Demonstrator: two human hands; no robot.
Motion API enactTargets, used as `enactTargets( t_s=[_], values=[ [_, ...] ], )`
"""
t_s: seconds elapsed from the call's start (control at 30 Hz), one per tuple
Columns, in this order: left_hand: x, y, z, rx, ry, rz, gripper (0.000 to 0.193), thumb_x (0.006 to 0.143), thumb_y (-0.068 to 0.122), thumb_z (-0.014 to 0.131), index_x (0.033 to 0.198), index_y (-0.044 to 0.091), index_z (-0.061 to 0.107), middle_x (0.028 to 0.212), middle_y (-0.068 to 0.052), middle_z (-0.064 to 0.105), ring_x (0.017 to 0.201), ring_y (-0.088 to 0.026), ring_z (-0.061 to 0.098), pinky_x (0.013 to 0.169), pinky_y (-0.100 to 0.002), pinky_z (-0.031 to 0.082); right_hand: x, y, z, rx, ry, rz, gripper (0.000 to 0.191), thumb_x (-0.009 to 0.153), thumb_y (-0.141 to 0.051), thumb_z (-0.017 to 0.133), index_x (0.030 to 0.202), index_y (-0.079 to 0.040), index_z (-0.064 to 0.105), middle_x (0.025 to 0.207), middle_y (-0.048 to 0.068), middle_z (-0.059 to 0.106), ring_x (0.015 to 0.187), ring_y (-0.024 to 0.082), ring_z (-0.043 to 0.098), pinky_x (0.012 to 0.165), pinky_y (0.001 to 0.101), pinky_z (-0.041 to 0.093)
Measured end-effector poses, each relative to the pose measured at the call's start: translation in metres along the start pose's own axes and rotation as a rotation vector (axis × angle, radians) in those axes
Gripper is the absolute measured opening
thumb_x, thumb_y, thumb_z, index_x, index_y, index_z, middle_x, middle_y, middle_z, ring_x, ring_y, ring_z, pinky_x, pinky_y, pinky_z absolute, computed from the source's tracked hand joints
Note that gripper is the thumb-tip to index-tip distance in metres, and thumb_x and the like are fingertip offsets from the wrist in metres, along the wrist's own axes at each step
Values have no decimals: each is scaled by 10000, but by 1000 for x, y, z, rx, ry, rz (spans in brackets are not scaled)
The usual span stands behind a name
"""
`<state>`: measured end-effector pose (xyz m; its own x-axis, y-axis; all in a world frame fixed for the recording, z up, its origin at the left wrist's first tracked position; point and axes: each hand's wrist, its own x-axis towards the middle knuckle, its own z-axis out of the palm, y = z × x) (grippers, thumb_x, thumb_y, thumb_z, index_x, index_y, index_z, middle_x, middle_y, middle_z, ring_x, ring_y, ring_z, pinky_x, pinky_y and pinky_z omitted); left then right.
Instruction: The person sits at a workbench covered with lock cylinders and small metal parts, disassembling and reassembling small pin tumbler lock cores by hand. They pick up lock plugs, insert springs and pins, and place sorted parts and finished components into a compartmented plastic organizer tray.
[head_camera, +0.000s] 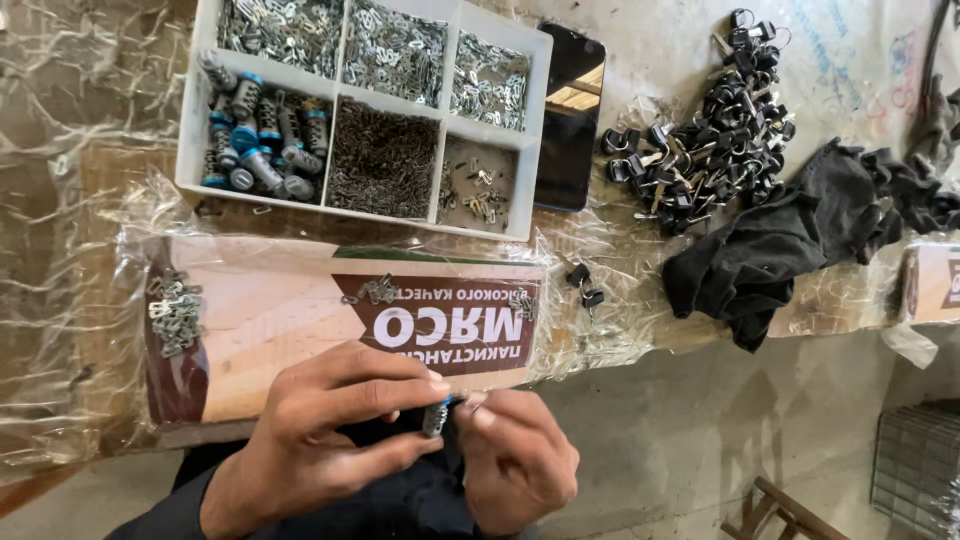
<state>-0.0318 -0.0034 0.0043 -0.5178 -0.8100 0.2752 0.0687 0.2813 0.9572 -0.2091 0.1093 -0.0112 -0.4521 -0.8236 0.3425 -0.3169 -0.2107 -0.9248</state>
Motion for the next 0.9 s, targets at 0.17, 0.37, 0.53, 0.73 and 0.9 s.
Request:
enactTargets(
  t_s=[0.17, 0.37, 0.53, 0.73, 0.9],
  values=[
    [-3, 3, -6, 17, 24, -16, 475, 703, 111, 897, 1158, 110, 757, 1108, -45, 746, 939, -186, 731, 773, -295, 605, 22, -18, 13, -92, -129, -161, 285, 768, 79, 831, 972, -39, 671, 908, 125, 760, 846, 222, 729, 786, 330, 592],
    [-8, 5, -8, 43, 35, -36, 475, 695, 117, 900, 1150, 109, 766, 1085, -40, 745, 908, -197, 725, 749, -309, 590, 29, -26, 19, -235, -169, -214, 276, 700, 86, 809, 926, -41, 714, 916, 90, 761, 827, 233, 712, 760, 328, 583],
    [-7, 1, -9, 128, 64, 45, 461, 699, 133, 900, 1138, 118, 762, 1094, -42, 739, 919, -225, 718, 773, -335, 578, 33, -26, 20, -442, -177, -435, 271, 695, 72, 768, 937, -49, 744, 927, 78, 722, 824, 237, 694, 730, 324, 580],
    [-9, -1, -9, 102, 80, 30, 456, 700, 122, 900, 1132, 112, 755, 1081, -46, 735, 936, -227, 726, 785, -332, 587, 29, -22, 27, -208, -194, -190, 209, 805, 86, 760, 971, -34, 716, 936, 104, 704, 809, 213, 692, 727, 296, 563],
    [-11, -1, -12, 112, 93, 0, 454, 695, 120, 901, 1126, 114, 758, 1078, -45, 738, 969, -227, 734, 815, -337, 595, 28, -15, 20, -61, -312, -10, 190, 858, 108, 703, 1011, -4, 709, 986, 143, 720, 835, 200, 711, 727, 283, 573]
  ],
)
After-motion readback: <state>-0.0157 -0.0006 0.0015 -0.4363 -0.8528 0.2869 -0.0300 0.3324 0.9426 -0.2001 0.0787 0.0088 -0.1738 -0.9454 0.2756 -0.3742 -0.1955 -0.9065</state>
